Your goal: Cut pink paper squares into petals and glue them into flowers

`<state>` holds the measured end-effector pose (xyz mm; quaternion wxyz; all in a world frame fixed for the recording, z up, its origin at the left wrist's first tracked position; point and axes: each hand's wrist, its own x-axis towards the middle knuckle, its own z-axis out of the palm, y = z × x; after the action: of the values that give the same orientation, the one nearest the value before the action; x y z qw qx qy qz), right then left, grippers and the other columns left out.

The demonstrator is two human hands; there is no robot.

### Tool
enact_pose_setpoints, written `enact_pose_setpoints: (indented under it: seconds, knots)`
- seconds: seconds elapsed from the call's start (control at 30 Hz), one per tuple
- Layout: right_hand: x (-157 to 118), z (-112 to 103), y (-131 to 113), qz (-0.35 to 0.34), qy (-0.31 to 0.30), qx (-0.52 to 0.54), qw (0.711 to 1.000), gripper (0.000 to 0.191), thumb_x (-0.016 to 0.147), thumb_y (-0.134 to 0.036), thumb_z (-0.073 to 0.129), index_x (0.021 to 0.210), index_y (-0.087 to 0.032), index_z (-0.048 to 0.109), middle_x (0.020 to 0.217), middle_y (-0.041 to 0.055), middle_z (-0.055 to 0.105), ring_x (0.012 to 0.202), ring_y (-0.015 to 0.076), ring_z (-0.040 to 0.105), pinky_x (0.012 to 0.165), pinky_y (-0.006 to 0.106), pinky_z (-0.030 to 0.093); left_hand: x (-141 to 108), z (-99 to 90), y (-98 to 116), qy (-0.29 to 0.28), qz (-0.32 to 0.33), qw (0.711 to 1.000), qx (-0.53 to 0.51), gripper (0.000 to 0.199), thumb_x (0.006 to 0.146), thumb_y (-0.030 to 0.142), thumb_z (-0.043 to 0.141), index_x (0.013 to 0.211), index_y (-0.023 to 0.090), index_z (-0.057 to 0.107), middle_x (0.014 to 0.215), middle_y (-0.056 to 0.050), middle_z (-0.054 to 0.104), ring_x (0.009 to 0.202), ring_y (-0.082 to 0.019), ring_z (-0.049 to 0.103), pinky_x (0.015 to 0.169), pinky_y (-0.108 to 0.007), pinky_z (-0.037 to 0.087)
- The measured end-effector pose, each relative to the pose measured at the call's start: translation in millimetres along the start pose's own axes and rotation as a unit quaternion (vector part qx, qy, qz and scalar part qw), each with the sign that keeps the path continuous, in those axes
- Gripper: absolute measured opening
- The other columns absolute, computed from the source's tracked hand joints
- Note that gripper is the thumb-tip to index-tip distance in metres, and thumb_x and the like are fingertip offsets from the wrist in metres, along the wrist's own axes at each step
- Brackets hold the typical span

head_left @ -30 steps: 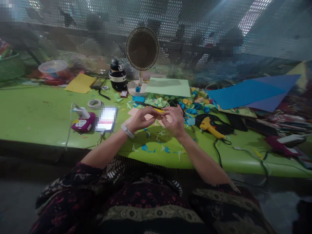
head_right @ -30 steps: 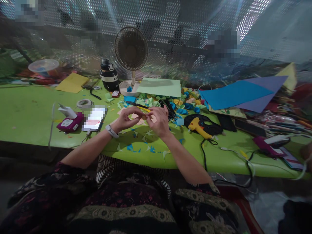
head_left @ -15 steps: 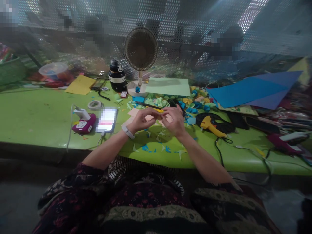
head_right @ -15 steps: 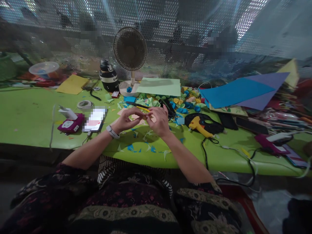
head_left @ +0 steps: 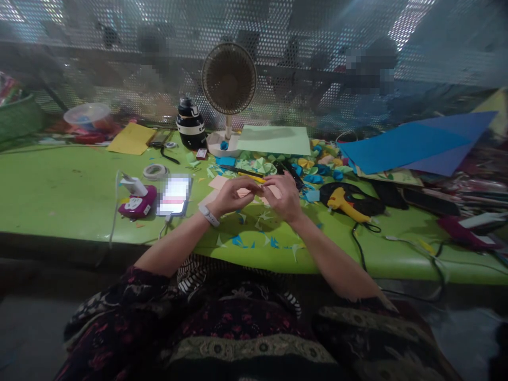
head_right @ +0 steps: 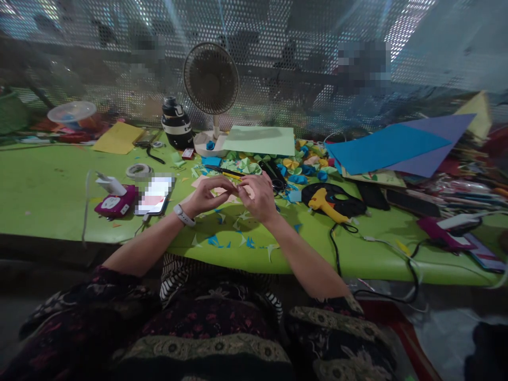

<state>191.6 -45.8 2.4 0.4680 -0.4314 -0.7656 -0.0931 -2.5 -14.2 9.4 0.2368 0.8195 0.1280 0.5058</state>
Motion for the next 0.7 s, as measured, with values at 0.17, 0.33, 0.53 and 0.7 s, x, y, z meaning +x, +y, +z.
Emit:
enact_pose_setpoints:
  seconds: [0.17, 0.33, 0.53, 0.7]
  knots:
    - [-0.3, 0.8, 1.0, 0.01, 0.007, -0.001, 1.0, 0.025, 0.097, -0.045, 0.049, 0.091, -0.025, 0.063, 0.099, 0.0061, 0.075, 0.098, 0.0239, 0.069, 0.108, 0.051, 0.041, 0.2, -0.1, -1.6, 0.043, -0.001, 0.999, 0.003, 0.018, 0.079, 0.009, 0.061, 0.091, 0.017, 0.072, 0.086, -0.006, 0.074, 0.08, -0.016, 0.07, 0.074, -0.03, 0.057]
    - [-0.7, 1.3, 1.6, 0.014, 0.017, 0.012, 1.0, 0.025, 0.097, -0.045, 0.048, 0.098, -0.024, 0.063, 0.1, 0.0078, 0.074, 0.099, 0.025, 0.068, 0.108, 0.05, 0.042, 0.3, -0.7, -2.0, 0.065, -0.02, 0.998, 0.009, 0.014, 0.081, 0.012, 0.062, 0.088, 0.018, 0.072, 0.086, -0.006, 0.074, 0.081, -0.016, 0.07, 0.074, -0.03, 0.057]
    - [-1.2, 1.7, 0.4, 0.018, 0.025, 0.009, 0.999, 0.024, 0.095, -0.043, 0.049, 0.103, -0.025, 0.062, 0.099, 0.0076, 0.073, 0.097, 0.0255, 0.068, 0.106, 0.049, 0.045, -1.8, 0.7, -6.6, 0.094, -0.075, 0.992, -0.044, 0.013, 0.081, 0.016, 0.063, 0.092, 0.016, 0.071, 0.087, -0.006, 0.073, 0.081, -0.015, 0.07, 0.075, -0.028, 0.058]
    - [-1.8, 1.5, 0.5, 0.018, 0.019, 0.013, 1.0, 0.026, 0.093, -0.045, 0.051, 0.102, -0.023, 0.062, 0.097, 0.0084, 0.072, 0.095, 0.0267, 0.066, 0.103, 0.049, 0.046, -3.0, 2.7, -11.6, 0.114, -0.107, 0.983, -0.101, 0.012, 0.083, 0.018, 0.064, 0.093, 0.016, 0.07, 0.09, -0.006, 0.073, 0.083, -0.015, 0.072, 0.079, -0.029, 0.06]
